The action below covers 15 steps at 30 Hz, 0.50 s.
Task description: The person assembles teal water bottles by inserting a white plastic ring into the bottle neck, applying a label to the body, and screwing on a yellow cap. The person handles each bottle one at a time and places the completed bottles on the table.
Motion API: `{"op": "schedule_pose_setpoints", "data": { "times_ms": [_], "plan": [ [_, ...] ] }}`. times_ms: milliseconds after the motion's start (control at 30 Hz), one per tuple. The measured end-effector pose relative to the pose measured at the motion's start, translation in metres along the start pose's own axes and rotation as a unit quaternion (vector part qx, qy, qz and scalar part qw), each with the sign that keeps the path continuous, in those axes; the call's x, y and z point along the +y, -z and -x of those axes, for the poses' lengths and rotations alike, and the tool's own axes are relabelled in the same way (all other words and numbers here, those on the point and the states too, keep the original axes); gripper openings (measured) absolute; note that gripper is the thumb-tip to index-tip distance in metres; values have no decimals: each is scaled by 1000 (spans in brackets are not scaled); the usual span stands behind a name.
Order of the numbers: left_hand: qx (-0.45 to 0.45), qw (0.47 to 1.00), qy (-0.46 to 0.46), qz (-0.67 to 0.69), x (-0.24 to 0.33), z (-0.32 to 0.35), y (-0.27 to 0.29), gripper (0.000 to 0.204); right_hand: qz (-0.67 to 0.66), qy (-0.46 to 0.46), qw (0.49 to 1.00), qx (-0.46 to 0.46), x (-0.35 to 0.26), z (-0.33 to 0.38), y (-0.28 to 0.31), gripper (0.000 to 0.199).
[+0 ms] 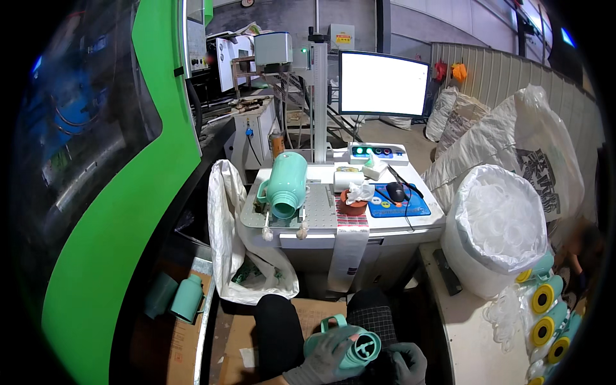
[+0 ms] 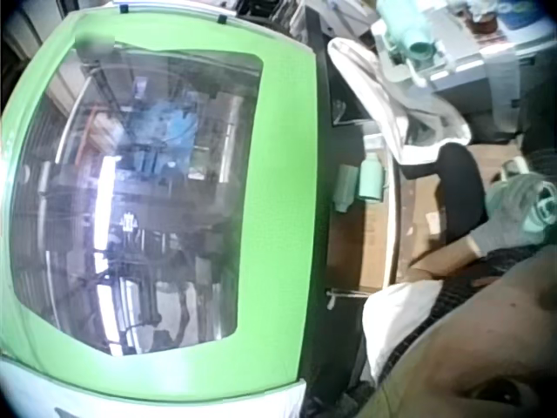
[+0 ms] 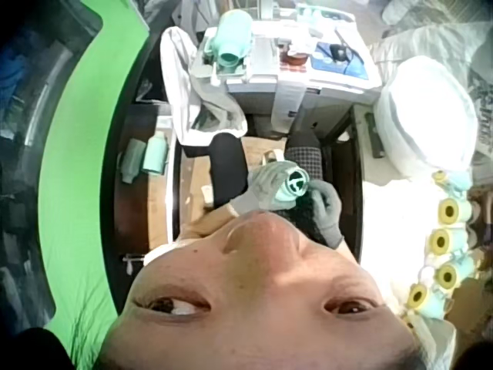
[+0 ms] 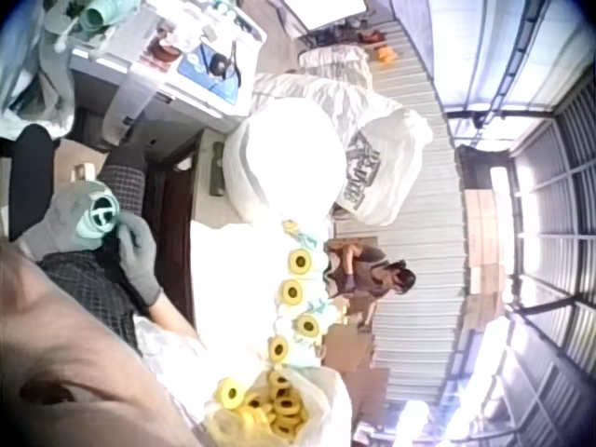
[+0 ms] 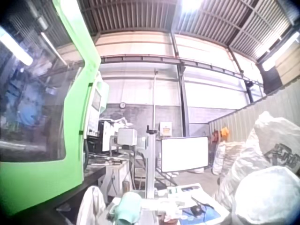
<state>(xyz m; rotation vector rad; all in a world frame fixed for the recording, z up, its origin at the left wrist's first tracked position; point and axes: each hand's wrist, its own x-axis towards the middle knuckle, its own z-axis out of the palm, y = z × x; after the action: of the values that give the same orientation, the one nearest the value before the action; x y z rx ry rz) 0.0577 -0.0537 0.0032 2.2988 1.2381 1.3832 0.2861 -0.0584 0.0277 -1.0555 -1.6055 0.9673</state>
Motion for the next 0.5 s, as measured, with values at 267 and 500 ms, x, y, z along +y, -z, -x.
{"op": "schedule_pose_setpoints", "data": {
  "times_ms": [267,500],
  "plan": [
    [-275,950,-79,-129,-2,-39,-24,91,392,80,842,-361,-1,-45,11,25],
    [-337,938,-6,-85,6,-34,-38,101,446,182,780,-398,24,-40,24,22]
  ]
}}
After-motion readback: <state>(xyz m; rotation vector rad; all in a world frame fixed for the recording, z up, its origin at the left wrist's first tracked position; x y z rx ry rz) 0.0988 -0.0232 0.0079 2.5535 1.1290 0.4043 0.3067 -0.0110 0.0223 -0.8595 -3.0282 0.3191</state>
